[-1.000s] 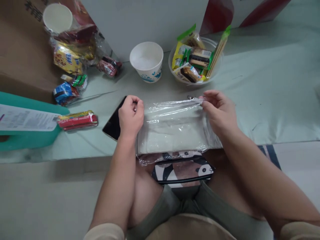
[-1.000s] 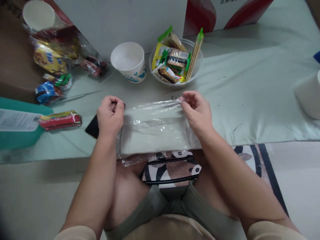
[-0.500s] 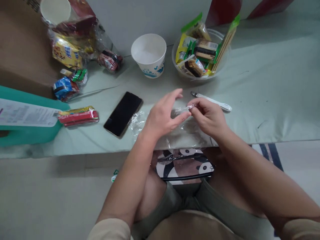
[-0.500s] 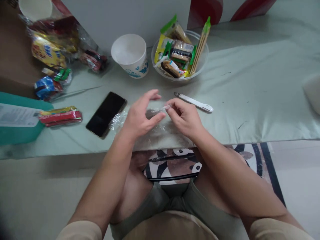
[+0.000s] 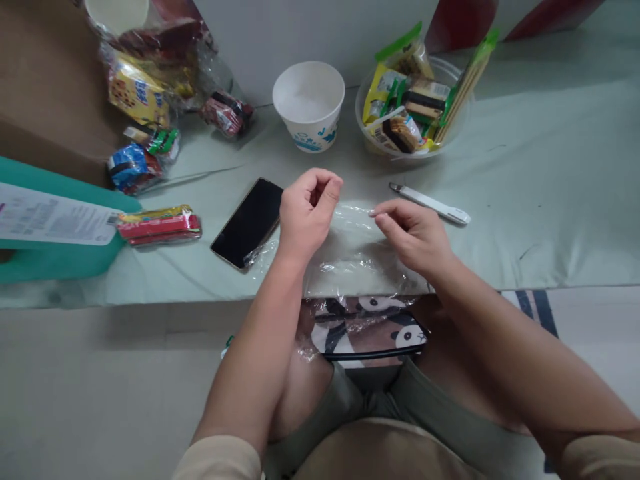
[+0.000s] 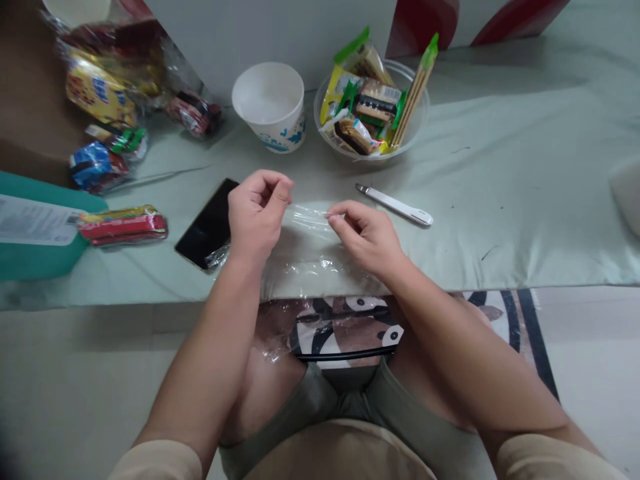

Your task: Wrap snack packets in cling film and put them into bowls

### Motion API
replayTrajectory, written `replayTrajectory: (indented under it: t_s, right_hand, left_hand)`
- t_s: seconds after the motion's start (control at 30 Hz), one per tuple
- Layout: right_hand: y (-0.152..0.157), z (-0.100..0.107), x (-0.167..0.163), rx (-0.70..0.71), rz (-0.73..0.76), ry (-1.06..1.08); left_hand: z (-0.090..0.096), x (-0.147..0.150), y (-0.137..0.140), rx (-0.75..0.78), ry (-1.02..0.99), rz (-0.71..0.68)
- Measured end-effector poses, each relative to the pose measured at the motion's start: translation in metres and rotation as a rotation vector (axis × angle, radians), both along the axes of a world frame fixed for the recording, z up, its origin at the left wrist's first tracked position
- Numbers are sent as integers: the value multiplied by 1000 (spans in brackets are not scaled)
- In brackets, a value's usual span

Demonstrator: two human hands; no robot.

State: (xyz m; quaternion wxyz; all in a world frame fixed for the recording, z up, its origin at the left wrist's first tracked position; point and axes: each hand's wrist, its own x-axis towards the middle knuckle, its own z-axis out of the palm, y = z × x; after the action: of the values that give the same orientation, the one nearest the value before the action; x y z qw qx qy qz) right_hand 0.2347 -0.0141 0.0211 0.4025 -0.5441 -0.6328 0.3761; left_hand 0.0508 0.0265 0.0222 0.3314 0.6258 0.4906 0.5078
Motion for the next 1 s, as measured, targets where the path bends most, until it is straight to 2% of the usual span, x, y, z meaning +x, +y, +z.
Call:
replayTrajectory:
  t_s: [0.07,0.2,0.27,0.33,0.43,0.57,0.67,0.77,0.83,0.9,0.93,1.0]
  right_hand:
    - [-1,-2,-1,58,-38,38]
    - [-3,-4,0,185,-191,33]
    - [-2,-5,3,201,-271,12]
    - [0,-5,7,162,-284,26]
    - [4,-4,12,50,-222,66]
    - [5,1,14,-91,-124,15]
    - [4,5,13,-114,-111,-28]
    - [2,7,13,-100,-27,-34]
    - [0,8,14,-120,97,-41]
    - [-1,8,15,-140,174,-51]
    - [-2,8,15,-148,183,-57]
    - [-1,8,17,-161,160,-63]
  left_hand:
    - [1,1,0,-11,16,5]
    - [4,4,-3,-91,82,-118]
    - [5,3,-4,-95,141,-161]
    - [6,1,-5,-68,207,-205]
    - [5,-3,-3,-51,209,-233]
    - [-2,-6,4,-105,5,-132]
    - [-6,-7,7,-136,-132,-119]
    - [-2,-8,6,-292,-201,-237]
    - [5,-9,3,-435,-166,-409]
    - [10,-10,0,-485,-91,-522]
    - [11,-11,0,-467,-71,-522]
    - [10,-13,2,-395,-101,-428]
